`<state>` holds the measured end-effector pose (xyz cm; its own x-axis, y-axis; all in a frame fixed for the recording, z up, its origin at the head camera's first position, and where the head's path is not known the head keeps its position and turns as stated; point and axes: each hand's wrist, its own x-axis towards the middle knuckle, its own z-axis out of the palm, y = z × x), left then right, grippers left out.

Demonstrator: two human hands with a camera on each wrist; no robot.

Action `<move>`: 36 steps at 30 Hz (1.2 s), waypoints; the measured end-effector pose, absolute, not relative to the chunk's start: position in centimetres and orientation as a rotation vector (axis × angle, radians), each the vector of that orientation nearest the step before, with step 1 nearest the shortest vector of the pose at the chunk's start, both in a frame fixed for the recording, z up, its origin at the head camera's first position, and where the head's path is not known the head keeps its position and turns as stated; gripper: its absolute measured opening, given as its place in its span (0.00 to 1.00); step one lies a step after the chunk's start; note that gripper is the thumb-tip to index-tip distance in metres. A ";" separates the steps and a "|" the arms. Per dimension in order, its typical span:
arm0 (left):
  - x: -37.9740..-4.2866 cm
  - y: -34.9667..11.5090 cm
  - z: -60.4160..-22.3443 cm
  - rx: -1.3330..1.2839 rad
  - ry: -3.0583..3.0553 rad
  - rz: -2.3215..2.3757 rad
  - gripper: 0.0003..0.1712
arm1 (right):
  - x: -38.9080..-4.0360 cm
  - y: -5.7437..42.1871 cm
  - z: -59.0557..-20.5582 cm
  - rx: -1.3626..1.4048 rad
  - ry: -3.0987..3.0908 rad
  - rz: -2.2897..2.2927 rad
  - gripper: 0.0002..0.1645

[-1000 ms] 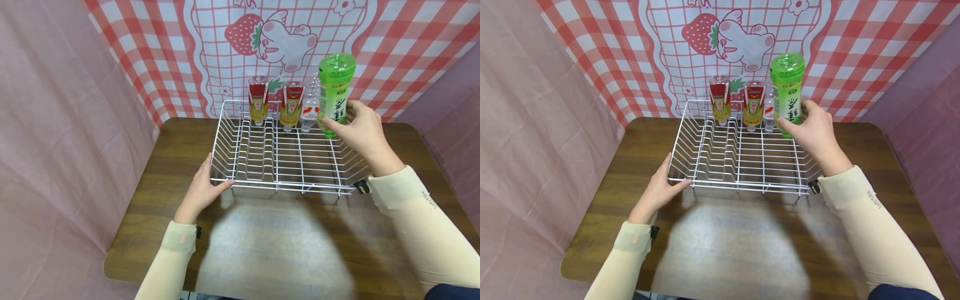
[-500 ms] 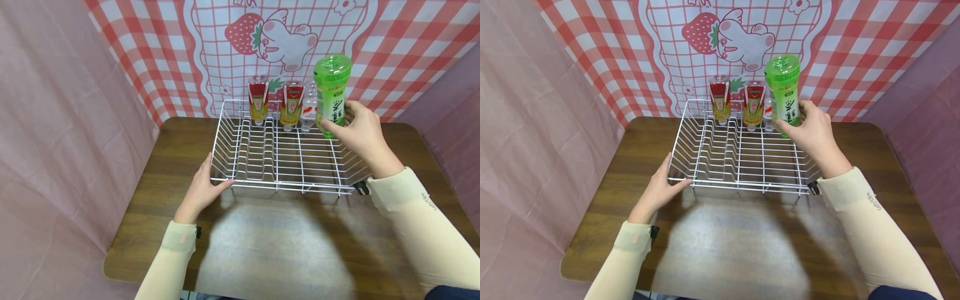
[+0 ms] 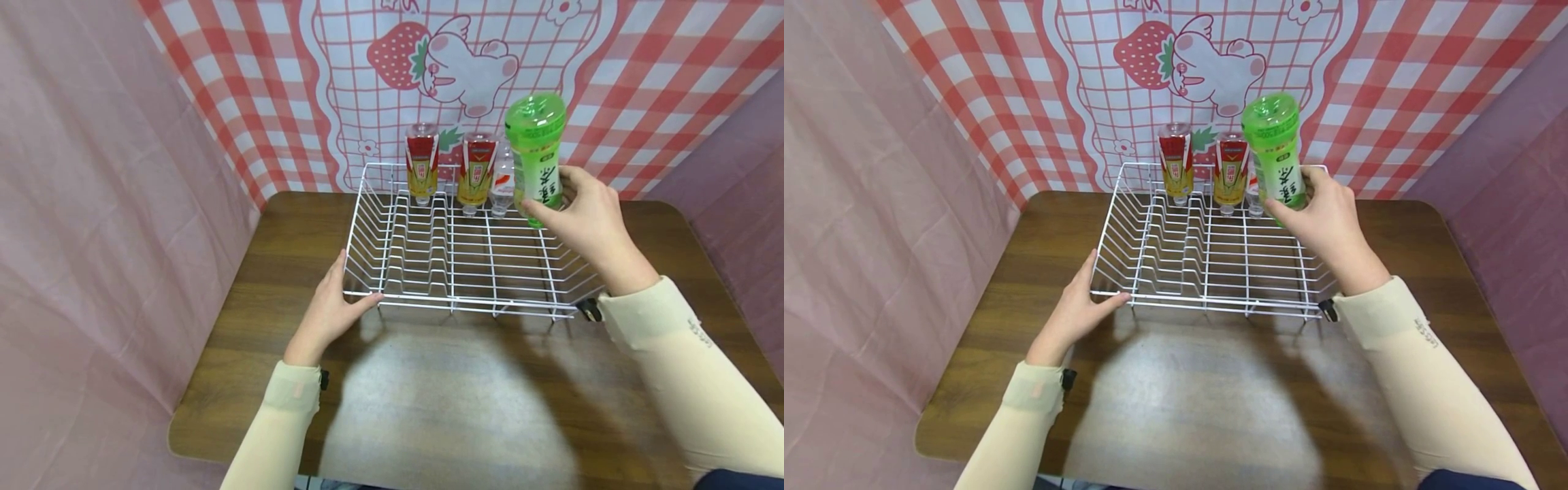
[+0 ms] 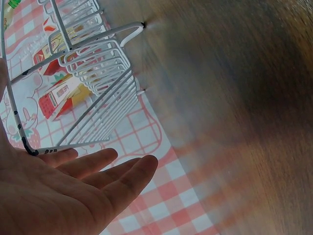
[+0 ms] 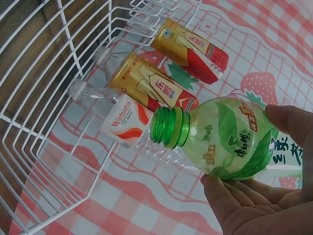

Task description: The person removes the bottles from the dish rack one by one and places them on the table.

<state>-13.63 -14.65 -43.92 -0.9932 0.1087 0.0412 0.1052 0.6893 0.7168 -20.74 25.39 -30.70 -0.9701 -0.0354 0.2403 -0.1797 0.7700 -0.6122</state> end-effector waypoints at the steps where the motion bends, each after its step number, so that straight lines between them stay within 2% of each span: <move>1: -13.6 -14.7 -43.9 0.182 2.882 1.224 0.68 | -20.7 25.4 -30.7 0.173 -2.751 0.982 0.46; 36: -13.6 -14.7 -44.1 0.168 2.869 1.230 0.69 | -18.5 24.3 -30.2 0.303 -2.765 0.813 0.40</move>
